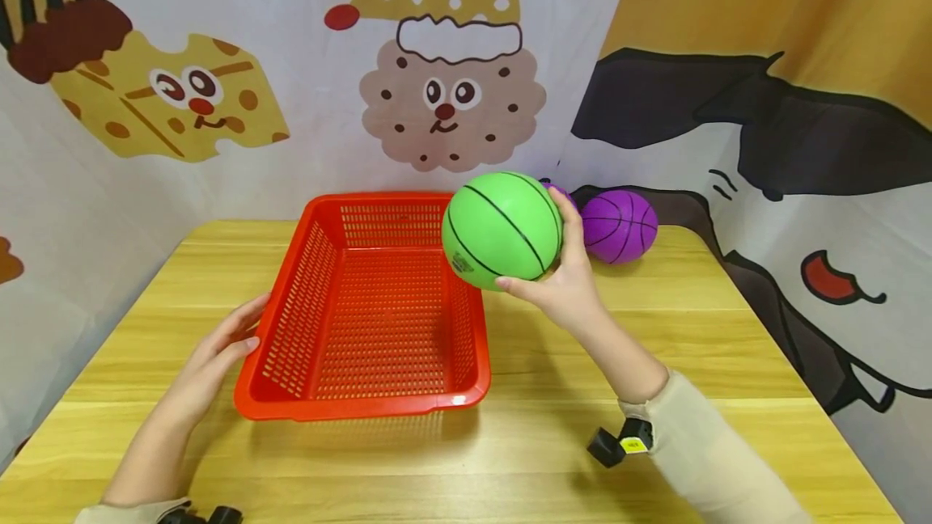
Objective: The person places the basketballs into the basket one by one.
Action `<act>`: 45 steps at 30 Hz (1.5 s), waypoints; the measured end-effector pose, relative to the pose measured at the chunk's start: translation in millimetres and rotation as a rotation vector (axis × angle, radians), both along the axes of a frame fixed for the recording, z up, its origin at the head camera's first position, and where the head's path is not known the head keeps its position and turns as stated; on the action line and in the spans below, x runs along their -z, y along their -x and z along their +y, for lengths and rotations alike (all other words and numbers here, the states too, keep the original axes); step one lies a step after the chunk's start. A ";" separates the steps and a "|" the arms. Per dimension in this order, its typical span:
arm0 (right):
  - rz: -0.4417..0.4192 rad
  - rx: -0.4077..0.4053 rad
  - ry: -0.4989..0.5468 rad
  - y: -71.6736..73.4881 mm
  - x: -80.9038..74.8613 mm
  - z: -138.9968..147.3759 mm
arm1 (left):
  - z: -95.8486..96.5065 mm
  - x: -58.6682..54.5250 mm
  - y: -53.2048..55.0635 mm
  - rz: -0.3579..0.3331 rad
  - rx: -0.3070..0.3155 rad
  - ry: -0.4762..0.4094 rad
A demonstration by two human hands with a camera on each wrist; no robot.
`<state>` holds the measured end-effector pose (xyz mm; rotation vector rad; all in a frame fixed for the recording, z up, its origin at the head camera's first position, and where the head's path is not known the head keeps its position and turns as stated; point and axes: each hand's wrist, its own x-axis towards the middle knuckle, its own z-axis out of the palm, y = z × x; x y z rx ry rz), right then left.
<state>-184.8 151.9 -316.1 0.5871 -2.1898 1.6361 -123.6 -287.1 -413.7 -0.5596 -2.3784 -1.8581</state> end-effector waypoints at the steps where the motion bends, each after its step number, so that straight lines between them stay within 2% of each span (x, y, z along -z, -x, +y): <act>1: 0.010 -0.008 -0.006 -0.1 -0.2 -3.2 | 0.0 0.1 -0.1 0.000 0.000 0.002; 5: 0.017 -0.039 -0.029 -2.7 -0.8 -16.4 | -0.1 0.8 -0.7 0.002 -0.004 0.009; 13: -0.030 -0.118 -0.067 -11.3 5.2 -40.5 | 0.1 1.2 -0.6 -0.005 -0.015 0.011; 22: 0.012 -0.236 -0.168 -14.1 14.6 -65.7 | 1.4 1.1 -0.3 -0.014 -0.009 0.008; 31: -0.060 -0.358 -0.221 -16.8 23.5 -91.6 | 1.4 1.2 -1.2 -0.018 -0.018 0.013; 38: -0.096 -0.436 -0.326 -15.9 29.7 -105.2 | 1.3 1.4 -1.0 -0.016 -0.023 0.029; 45: -0.082 -0.497 -0.404 -10.4 31.3 -115.0 | 0.9 1.8 -0.6 -0.018 -0.019 0.017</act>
